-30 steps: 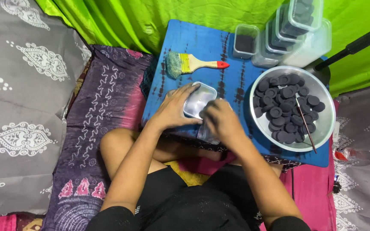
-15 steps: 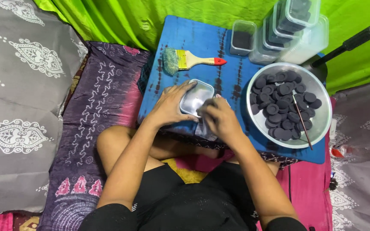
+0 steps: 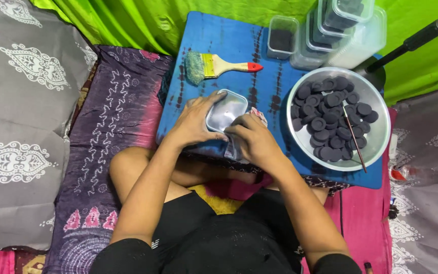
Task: Cleaning a workspace and plastic containers using a brush and cloth
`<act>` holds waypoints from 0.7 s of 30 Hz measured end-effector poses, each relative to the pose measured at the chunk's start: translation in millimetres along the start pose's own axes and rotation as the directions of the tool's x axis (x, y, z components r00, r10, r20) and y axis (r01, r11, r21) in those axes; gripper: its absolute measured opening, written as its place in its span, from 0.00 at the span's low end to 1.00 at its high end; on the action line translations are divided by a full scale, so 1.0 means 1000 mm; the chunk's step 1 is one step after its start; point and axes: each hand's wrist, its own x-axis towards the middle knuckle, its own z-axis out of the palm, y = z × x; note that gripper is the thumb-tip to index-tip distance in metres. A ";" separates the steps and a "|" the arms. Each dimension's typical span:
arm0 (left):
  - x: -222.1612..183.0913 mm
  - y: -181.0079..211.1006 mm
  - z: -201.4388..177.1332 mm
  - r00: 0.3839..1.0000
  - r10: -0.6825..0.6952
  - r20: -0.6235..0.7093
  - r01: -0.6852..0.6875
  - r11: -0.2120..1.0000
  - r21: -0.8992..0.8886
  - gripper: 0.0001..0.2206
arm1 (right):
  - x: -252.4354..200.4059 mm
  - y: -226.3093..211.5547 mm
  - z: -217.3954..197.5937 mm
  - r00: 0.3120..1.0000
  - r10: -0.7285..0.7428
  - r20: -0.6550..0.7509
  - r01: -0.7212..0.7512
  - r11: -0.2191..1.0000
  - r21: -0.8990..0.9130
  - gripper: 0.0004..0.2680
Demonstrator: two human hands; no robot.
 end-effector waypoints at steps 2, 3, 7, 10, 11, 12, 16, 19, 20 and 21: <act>-0.001 -0.003 0.003 1.000 0.008 0.011 -0.008 1.000 0.008 0.54 | 0.019 -0.015 -0.001 1.000 0.000 -0.022 -0.001 0.999 -0.050 0.05; 0.000 -0.004 0.005 1.000 0.012 0.016 -0.012 1.000 0.013 0.54 | 0.017 -0.006 0.013 1.000 0.003 -0.030 -0.005 0.999 -0.050 0.05; 0.001 -0.008 0.009 1.000 -0.017 0.013 0.017 1.000 0.020 0.53 | 0.017 0.003 0.029 0.999 0.033 0.012 -0.031 0.990 -0.140 0.02; 0.001 -0.001 0.000 1.000 -0.022 0.010 0.022 1.000 -0.004 0.53 | 0.004 0.001 0.015 0.999 0.052 -0.014 -0.054 0.986 -0.158 0.02; -0.001 0.003 -0.001 1.000 -0.021 0.012 0.021 1.000 -0.023 0.53 | -0.005 0.003 0.010 0.996 0.072 -0.049 -0.080 0.981 -0.177 0.04; 0.000 0.004 -0.004 1.000 -0.022 0.005 0.022 0.999 -0.025 0.53 | -0.003 0.013 0.011 0.997 0.067 -0.045 -0.074 0.981 -0.180 0.04; -0.003 0.006 -0.001 1.000 -0.019 -0.011 0.018 0.999 -0.049 0.52 | 0.004 0.047 0.015 0.958 0.150 -0.243 -0.190 0.969 -0.154 0.06; -0.001 0.002 0.002 1.000 -0.019 -0.008 0.019 1.000 -0.025 0.52 | 0.022 0.053 0.008 0.930 0.213 -0.299 -0.233 0.972 -0.034 0.07; -0.001 0.000 0.002 1.000 -0.020 -0.013 0.019 1.000 -0.016 0.52 | 0.028 0.051 0.005 0.921 0.242 -0.304 -0.239 0.970 0.046 0.08; -0.001 0.002 0.001 1.000 -0.017 -0.016 0.017 1.000 -0.010 0.52 | 0.019 0.047 0.008 0.921 0.237 -0.309 -0.234 0.971 0.047 0.08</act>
